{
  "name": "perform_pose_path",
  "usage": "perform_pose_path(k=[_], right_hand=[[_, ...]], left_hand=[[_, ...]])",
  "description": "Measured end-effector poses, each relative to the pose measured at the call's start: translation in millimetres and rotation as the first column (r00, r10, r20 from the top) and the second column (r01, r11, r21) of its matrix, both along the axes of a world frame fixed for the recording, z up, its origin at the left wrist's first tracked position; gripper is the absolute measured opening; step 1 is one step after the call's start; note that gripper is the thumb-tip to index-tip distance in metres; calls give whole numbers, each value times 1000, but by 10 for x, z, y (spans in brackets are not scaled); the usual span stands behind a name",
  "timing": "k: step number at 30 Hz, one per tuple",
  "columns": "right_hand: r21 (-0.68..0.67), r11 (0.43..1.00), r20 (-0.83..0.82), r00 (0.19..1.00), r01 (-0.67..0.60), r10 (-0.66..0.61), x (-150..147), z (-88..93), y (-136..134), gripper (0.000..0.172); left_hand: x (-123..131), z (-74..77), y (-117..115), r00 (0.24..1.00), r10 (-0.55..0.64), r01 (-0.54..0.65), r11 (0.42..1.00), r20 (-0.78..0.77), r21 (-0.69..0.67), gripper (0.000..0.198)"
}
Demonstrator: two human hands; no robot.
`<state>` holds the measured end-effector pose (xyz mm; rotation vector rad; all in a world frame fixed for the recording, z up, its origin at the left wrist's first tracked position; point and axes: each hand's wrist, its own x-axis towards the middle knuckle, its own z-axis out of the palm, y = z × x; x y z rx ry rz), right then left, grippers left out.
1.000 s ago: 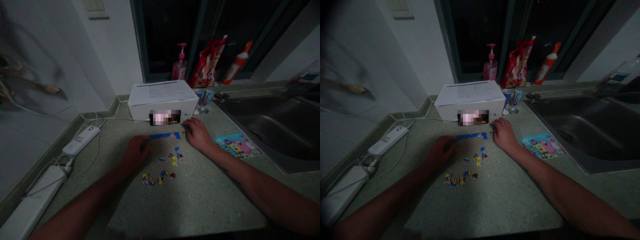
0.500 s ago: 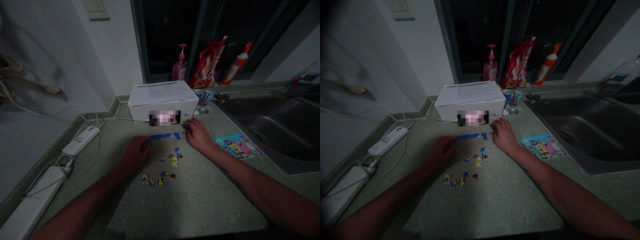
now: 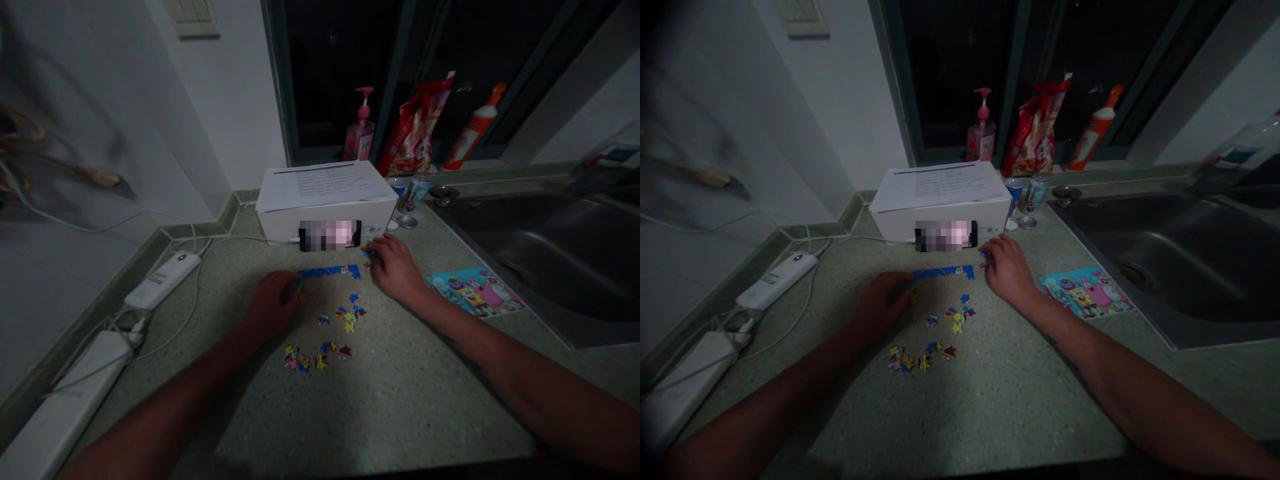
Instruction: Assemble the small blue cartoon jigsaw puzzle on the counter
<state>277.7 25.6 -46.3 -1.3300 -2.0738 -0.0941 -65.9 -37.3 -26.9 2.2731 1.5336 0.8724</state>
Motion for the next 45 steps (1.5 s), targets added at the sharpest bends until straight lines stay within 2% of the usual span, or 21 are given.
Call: perform_pose_path(k=[5, 9, 12, 15, 20, 25, 28, 32, 37, 45], right_hand=[[37, 999, -4, 1000, 4, -4, -18, 46, -33, 43], [91, 994, -21, 998, -58, 60, -100, 153, -133, 40], [71, 989, -42, 990, -131, 134, -208, 278, -263, 38], [-11, 976, -35, 975, -219, 218, -329, 413, -419, 36], [-106, 916, -21, 921, -388, 388, -534, 550, -705, 32], [-100, 838, 90, 834, -537, 545, -714, 552, -954, 26], [-98, 861, 91, 857, -498, 507, -709, 536, -952, 28], [-87, 936, 57, 936, -341, 346, -534, 502, -739, 35], [-104, 936, 70, 936, -336, 344, -320, 466, -499, 31], [-93, 952, 141, 943, -291, 302, -233, 519, -445, 33]], left_hand=[[5, 3, -3, 1000, 7, -7, 1000, 0, -1, 27], [8, 11, 1, 1000, 3, -3, 1000, 1, 5, 27], [10, 22, 5, 1000, 6, -6, 1000, 8, -2, 27], [17, 42, -2, 1000, 3, -3, 1000, 25, -9, 28], [30, 66, -13, 999, 11, -10, 1000, 50, -15, 28], [34, 69, -11, 999, 15, -14, 1000, 44, -27, 28], [30, 64, -10, 999, 12, -11, 1000, 38, -25, 28], [23, 57, -7, 999, 9, -8, 1000, 31, -20, 28], [25, 67, -12, 999, 7, -6, 1000, 37, -21, 29], [24, 59, -10, 998, 2, -1, 1000, 61, -6, 26]])
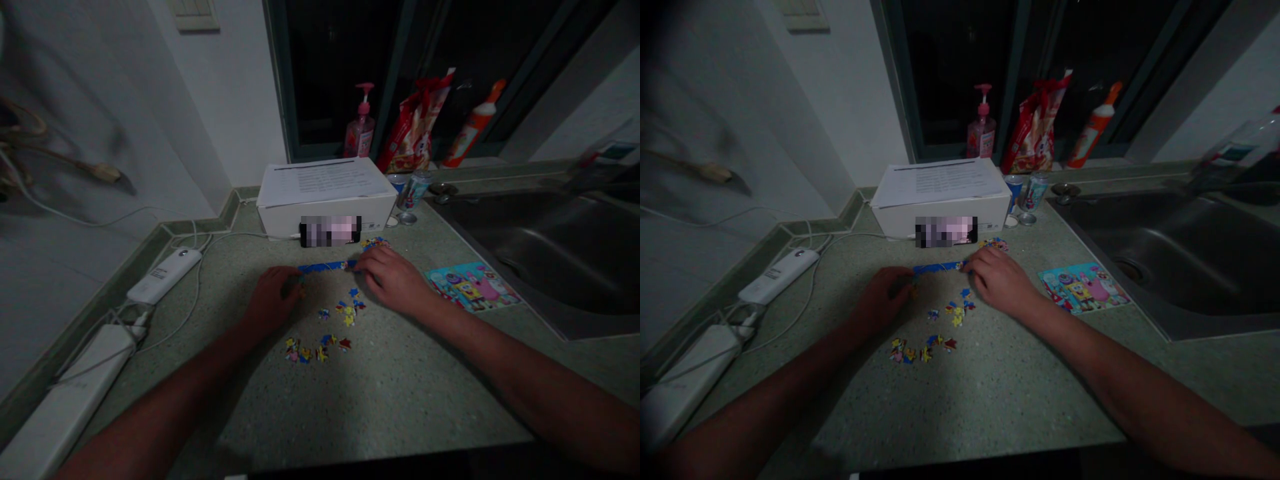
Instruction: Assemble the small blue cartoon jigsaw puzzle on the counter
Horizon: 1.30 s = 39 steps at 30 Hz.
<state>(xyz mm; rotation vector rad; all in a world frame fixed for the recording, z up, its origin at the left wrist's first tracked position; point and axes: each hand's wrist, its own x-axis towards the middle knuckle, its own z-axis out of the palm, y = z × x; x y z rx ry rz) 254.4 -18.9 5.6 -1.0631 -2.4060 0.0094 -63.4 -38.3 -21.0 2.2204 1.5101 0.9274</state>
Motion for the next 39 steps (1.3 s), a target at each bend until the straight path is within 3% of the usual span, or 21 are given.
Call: perform_pose_path(k=[7, 12, 16, 24, 39], right_hand=[[32, 998, -49, 997, 57, -55, 152, 223, 54, 32], [-64, 996, -186, 980, 65, -76, 269, 404, 20, 34], [-183, 980, -51, 996, -78, 69, 204, 297, -66, 29], [-222, 968, 57, 989, -119, 135, 78, -28, -121, 30], [-254, 962, 127, 983, -97, 133, 47, 1, -149, 22]], left_hand=[[-6, -15, 1, 1000, -1, 1, 1000, -2, 4, 27], [-8, -29, 8, 1000, -6, 6, 1000, -10, -2, 26], [-11, -33, 6, 999, 3, -3, 1000, -32, -4, 26], [-16, -13, 0, 999, -2, 1, 1000, -51, -15, 29], [-19, -44, 5, 1000, 2, -2, 1000, -31, 0, 28]])
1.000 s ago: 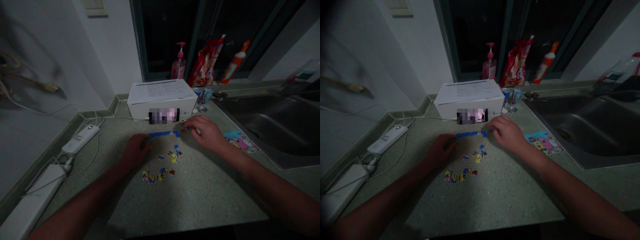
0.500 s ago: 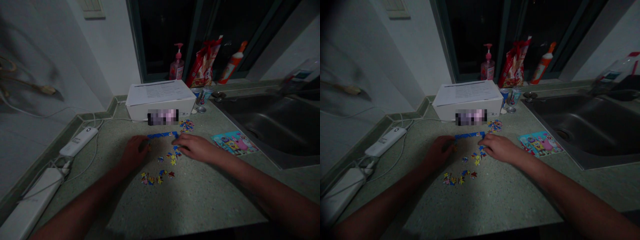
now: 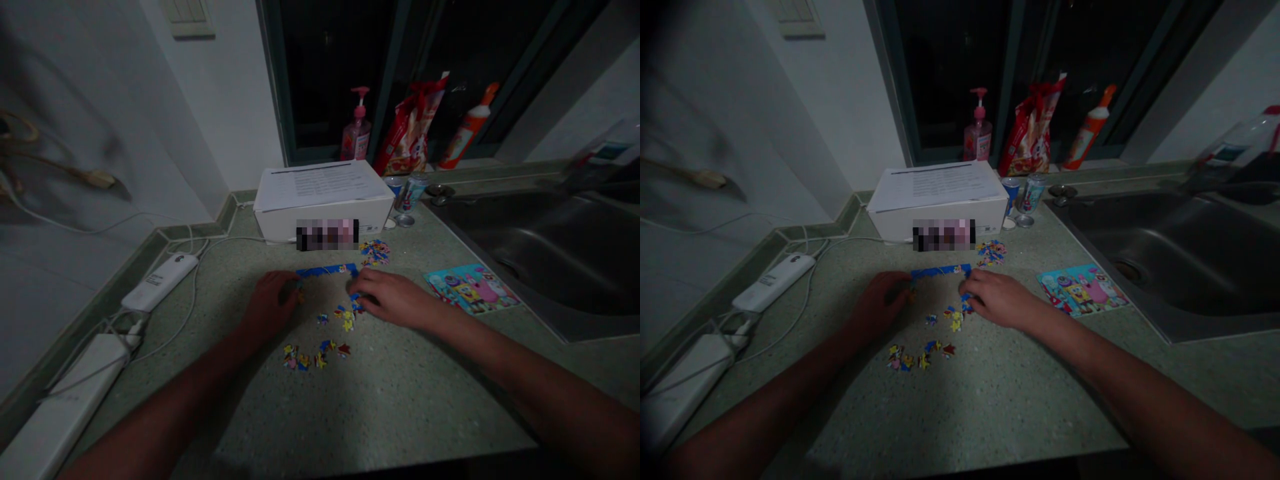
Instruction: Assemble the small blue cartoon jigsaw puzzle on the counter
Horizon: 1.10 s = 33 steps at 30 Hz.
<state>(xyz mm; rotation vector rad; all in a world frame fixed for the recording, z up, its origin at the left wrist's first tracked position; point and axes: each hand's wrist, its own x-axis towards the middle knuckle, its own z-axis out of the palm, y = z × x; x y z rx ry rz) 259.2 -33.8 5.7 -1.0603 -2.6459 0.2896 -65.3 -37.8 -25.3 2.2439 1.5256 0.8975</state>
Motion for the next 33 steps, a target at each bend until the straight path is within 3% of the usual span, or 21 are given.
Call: perform_pose_path(k=[6, 9, 21, 28, 33], right_hand=[[-84, 986, 98, 986, 143, -135, -10, 45, 15, 8], [-125, 976, 115, 980, 179, -165, 28, 72, 30, 12], [-208, 959, 69, 981, 194, -184, 82, 69, 61, 28], [-211, 959, 46, 982, 191, -186, 88, 43, 62, 31], [-184, 965, 24, 982, 187, -186, 57, -49, 60, 22]], left_hand=[[-1, 9, -1, 1000, -1, 1, 1000, -17, -9, 29], [-3, 3, 2, 1000, 2, -2, 1000, -14, -10, 29], [1, -1, 5, 1000, -7, 7, 1000, 0, 3, 30], [7, 15, 0, 1000, -5, 5, 1000, -11, -19, 31], [5, 18, -5, 1000, -1, 1, 1000, -14, -9, 29]])
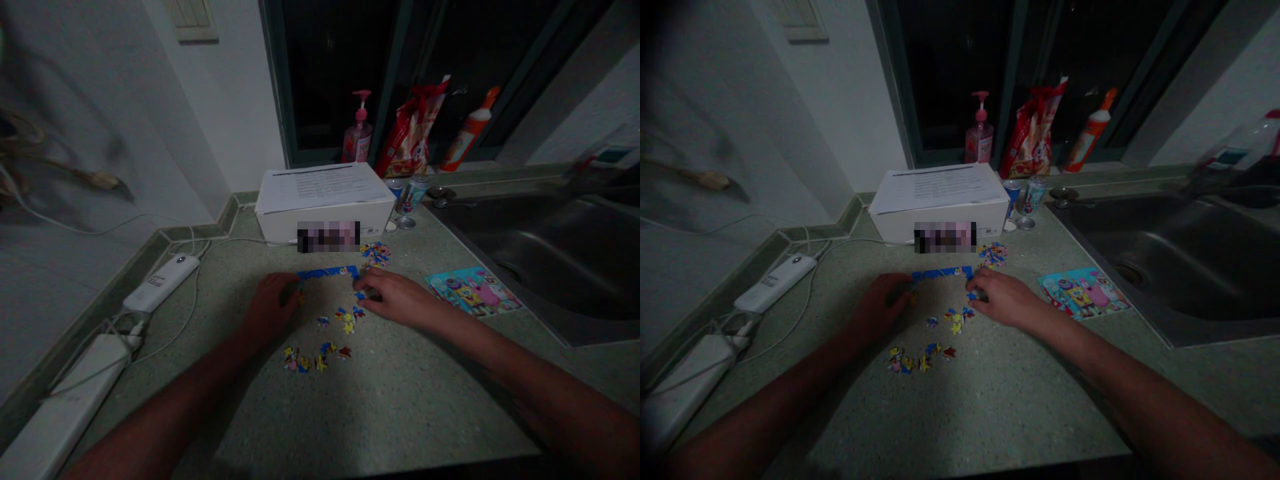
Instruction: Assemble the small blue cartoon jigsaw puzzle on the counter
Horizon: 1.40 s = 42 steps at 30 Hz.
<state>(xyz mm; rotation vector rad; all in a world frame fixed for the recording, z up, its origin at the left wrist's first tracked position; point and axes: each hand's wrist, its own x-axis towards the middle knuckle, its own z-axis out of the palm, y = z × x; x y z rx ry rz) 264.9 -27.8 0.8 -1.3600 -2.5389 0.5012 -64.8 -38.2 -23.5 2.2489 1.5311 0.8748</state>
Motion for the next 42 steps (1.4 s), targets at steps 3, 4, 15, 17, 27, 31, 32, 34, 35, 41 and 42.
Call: perform_pose_path(k=[3, 4, 15, 17, 27, 31, 32, 34, 35, 41, 42], right_hand=[[3, 1000, -9, 1000, 8, -8, -11, -24, 5, 20], [3, 1000, -10, 1000, 8, -8, -16, -24, 4, 20], [13, 1000, -11, 1000, 3, -3, -50, -21, -28, 19], [22, 1000, -9, 1000, 15, -15, -51, -28, -34, 19], [34, 998, -5, 999, 49, -49, -71, 8, -44, 16], [20, 998, 17, 998, 66, -66, -67, 34, -46, 18], [18, 997, 29, 997, 76, -76, -62, 35, -43, 18], [19, 996, 51, 995, 87, -87, -51, 34, -34, 17], [19, 996, 57, 995, 85, -86, -46, 32, -28, 15], [44, 997, 46, 997, 59, -61, -32, 13, -4, 13], [47, 997, 41, 997, 57, -59, -31, 9, -2, 14]], left_hand=[[-3, -22, 3, 1000, 4, -4, 1000, 3, 2, 29], [-3, -30, 5, 1000, 6, -6, 1000, 3, 0, 30], [5, 2, -3, 1000, -9, 9, 1000, 4, 14, 28], [6, 2, -3, 1000, -12, 12, 1000, 5, 12, 28], [6, 8, -4, 1000, 0, 0, 1000, -1, -10, 29], [4, -4, 0, 1000, -4, 4, 1000, 3, -2, 30], [3, -5, 0, 1000, -6, 6, 1000, 4, 0, 30], [3, -2, -1, 1000, -9, 9, 1000, 2, 3, 30], [4, 2, -2, 1000, -10, 10, 1000, 0, 4, 30], [13, 23, -3, 1000, -1, 1, 1000, -7, -13, 29], [12, 20, -3, 1000, 0, 0, 1000, -7, -16, 29]])
